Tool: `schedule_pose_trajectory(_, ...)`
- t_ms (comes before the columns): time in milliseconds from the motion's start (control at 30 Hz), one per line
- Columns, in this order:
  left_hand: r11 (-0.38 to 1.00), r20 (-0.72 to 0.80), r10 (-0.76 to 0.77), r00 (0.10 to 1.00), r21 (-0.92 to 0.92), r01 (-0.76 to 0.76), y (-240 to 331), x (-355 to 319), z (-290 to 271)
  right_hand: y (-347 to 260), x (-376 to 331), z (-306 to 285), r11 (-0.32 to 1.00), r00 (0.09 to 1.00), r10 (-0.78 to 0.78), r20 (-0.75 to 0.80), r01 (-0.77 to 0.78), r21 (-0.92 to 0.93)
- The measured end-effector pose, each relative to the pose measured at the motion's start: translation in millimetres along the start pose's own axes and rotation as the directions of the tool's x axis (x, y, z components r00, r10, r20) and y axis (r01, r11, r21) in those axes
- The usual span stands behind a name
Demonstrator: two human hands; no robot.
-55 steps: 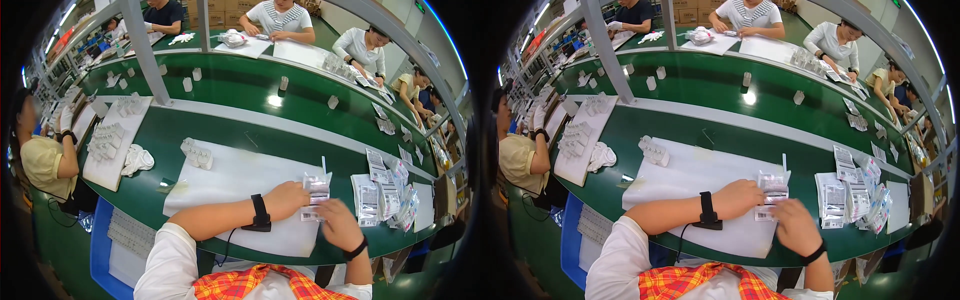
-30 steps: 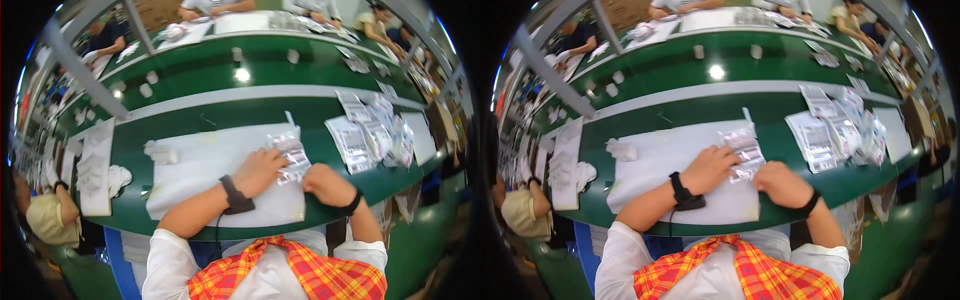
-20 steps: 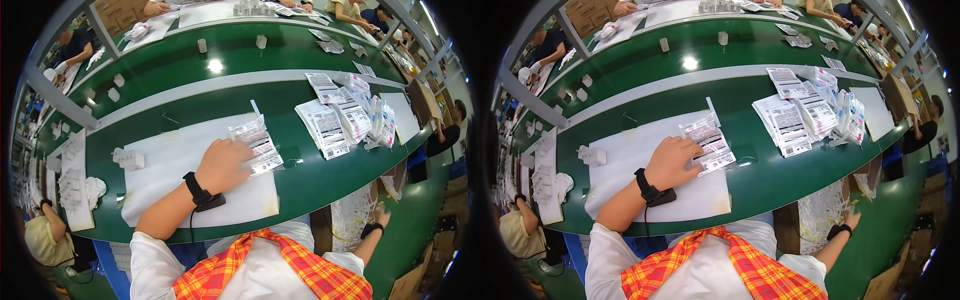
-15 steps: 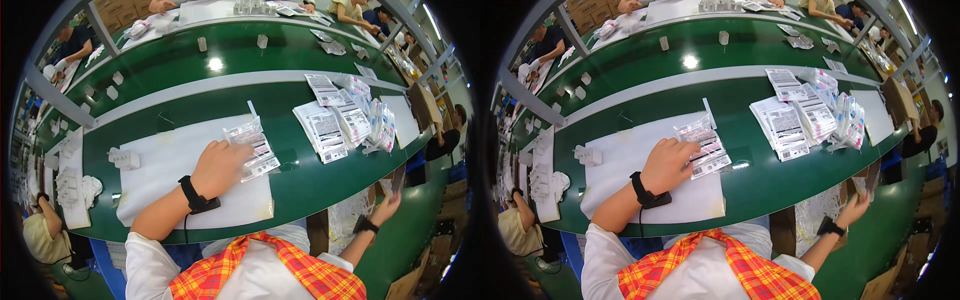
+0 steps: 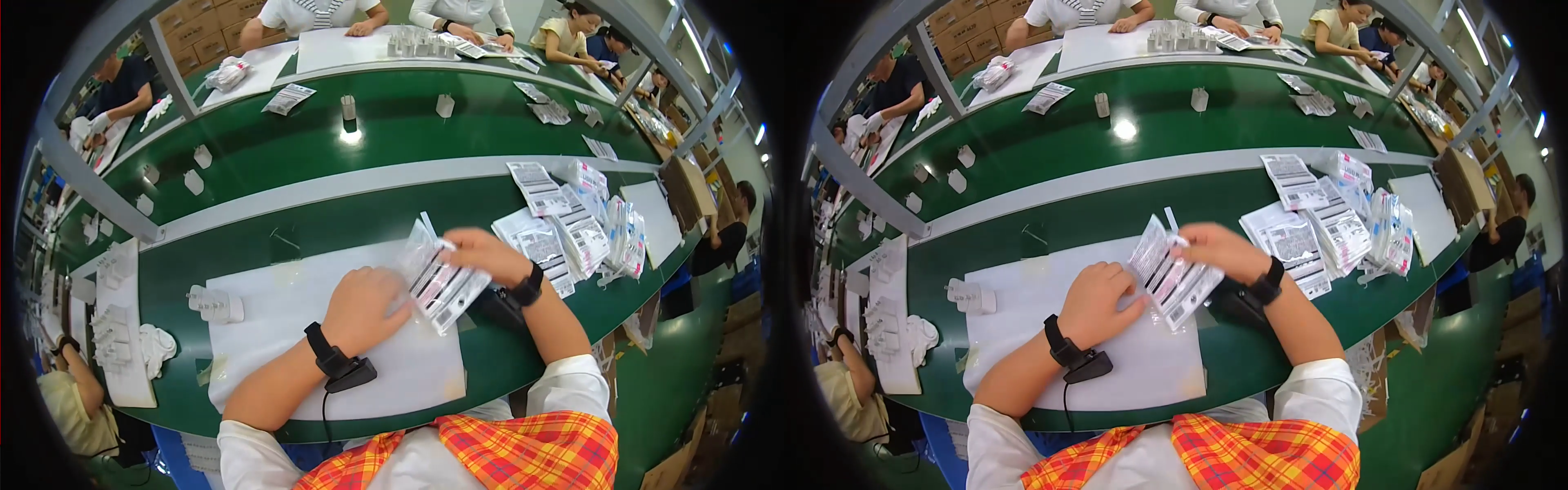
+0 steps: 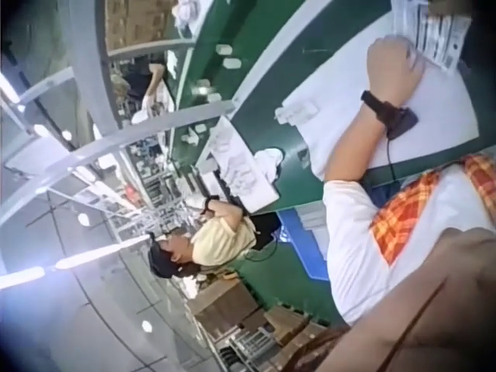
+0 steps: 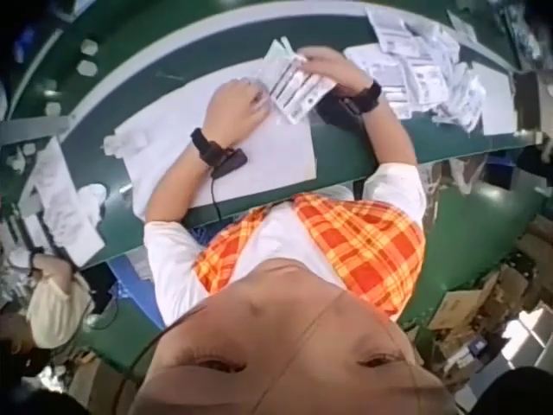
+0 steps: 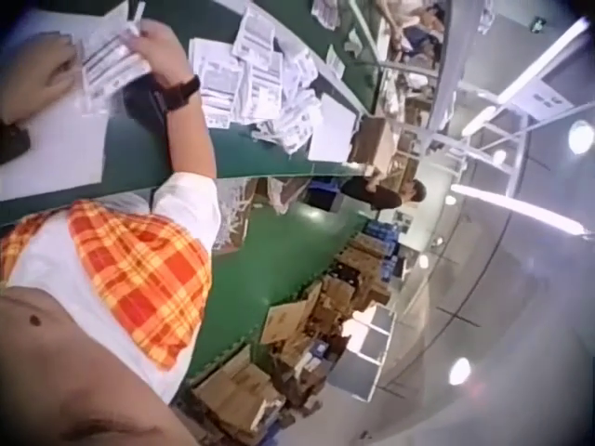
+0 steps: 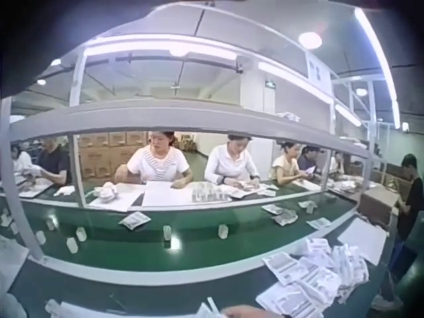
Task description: The person picks up a power adapter and a plastic bag, places the adapter inside the bag, and seals it. They then place the bagged adapter into a paper insert and set the completed package onto a stack.
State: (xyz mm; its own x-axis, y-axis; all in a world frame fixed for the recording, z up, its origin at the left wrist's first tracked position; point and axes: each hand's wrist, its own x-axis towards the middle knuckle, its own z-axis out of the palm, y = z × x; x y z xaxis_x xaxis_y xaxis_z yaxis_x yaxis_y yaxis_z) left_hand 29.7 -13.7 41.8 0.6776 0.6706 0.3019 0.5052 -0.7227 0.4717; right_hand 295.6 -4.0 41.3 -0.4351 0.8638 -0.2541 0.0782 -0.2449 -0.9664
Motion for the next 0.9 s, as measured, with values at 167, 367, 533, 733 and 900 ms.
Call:
schedule_pose_trajectory(167,0.994,-0.049,0.009,0.999,-0.11,-0.015,-15.8,2.3,11.0,-25.1,85.4,-58.3,0.916,0.93,-0.224,-0.293,0.303,0.262)
schedule_pose_trajectory(367,0.983,-0.026,0.007,1.0,-0.181,-0.011,-25.8,8.0,14.9,-55.6,83.0,-99.0,0.943,0.78,-0.199,-0.594,-0.014,-0.334)
schedule_pose_trajectory(533,0.99,-0.012,-0.009,1.0,-0.141,0.007,-21.2,8.2,9.2,-44.3,-44.6,-110.4,0.055,0.939,0.029,-0.343,-0.344,-0.937)
schedule_pose_trajectory(733,0.994,-0.029,0.021,0.999,-0.105,-0.024,-15.3,7.1,13.2,7.7,-136.5,-75.1,0.205,0.915,-0.289,-0.28,-0.226,-0.952)
schedule_pose_trajectory(900,0.994,0.006,-0.004,1.0,-0.107,0.005,-10.4,1.8,10.8,-3.3,-137.2,-87.8,0.141,0.968,0.066,-0.243,-0.25,-0.958)
